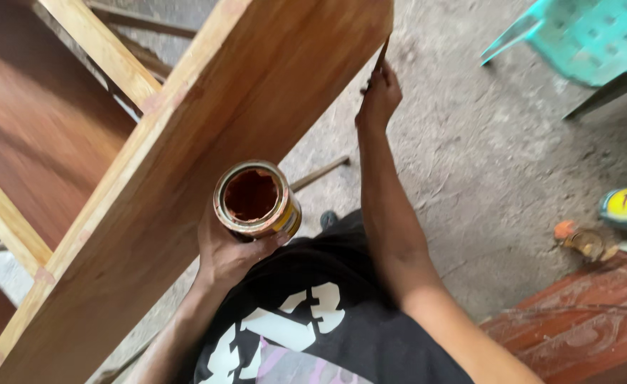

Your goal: The person uses a small knife to scoop wood filler from a round board and presses it into holes and gaps on a wooden furniture frame. They then dip a small brush into a can of reddish stain and brush the stain over the filled spots and frame edges.

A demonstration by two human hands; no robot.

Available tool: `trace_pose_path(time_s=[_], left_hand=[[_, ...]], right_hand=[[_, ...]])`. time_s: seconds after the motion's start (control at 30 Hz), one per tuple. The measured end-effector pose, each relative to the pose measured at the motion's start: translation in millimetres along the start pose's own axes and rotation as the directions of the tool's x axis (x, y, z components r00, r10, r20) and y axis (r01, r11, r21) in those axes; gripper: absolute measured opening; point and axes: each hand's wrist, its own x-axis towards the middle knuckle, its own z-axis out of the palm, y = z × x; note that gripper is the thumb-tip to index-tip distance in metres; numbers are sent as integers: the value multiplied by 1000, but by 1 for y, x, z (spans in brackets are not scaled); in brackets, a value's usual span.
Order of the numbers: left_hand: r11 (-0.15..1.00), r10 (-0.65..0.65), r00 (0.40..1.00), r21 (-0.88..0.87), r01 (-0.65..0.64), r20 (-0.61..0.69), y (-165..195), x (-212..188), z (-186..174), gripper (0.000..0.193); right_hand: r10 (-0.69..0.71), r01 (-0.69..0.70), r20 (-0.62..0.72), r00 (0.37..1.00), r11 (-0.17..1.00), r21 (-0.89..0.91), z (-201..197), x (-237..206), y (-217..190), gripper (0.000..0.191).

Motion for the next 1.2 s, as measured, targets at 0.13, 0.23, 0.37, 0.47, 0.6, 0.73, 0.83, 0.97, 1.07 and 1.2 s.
trace_pose_path(time_s=[0.13, 0.23, 0.37, 0.47, 0.6, 0.73, 0.83, 0.97, 1.07, 1.2], left_hand=[[984, -51, 999, 172, 50, 4, -6, 0, 1, 84], [977, -94, 996, 193, 94, -11, -4, 1, -3, 81], [969, -88, 996, 229, 90, -18, -3, 4, -7, 79], [965, -103, 994, 240, 105, -21, -6, 8, -6, 79], [972, -75, 997, 223, 77, -15, -5, 10, -6, 77], [988, 1, 999, 154, 5, -39, -7, 13, -9, 81], [946, 182, 977, 289, -144, -109, -22, 9, -10, 86], [901, 268, 946, 395, -180, -181, -58, -8, -9, 86], [866, 300, 938, 461, -193, -171, -79, -23, -7, 88], [849, 309, 941, 485, -209, -136, -86, -46, -7, 91]], right_hand=[[23, -20, -20, 1000, 993, 114, 13, 10, 20, 43], [1, 6, -76, 997, 995, 103, 27, 8, 30, 45], [28, -25, -14, 1000, 983, 184, 19, 10, 36, 45], [69, -85, 76, 995, 969, 231, -1, 20, 40, 43], [28, -47, 91, 995, 974, 222, -7, 22, 44, 40], [60, -102, 241, 969, 981, 166, -15, -9, 22, 32], [44, 118, 380, 924, 912, -394, -43, -55, -30, 24], [-158, 850, 863, 480, 329, -413, -60, -108, -128, 39], [7, 948, 952, 305, 96, -304, -40, -154, -195, 37], [350, 966, 936, -15, -238, 104, -8, -224, -234, 29]])
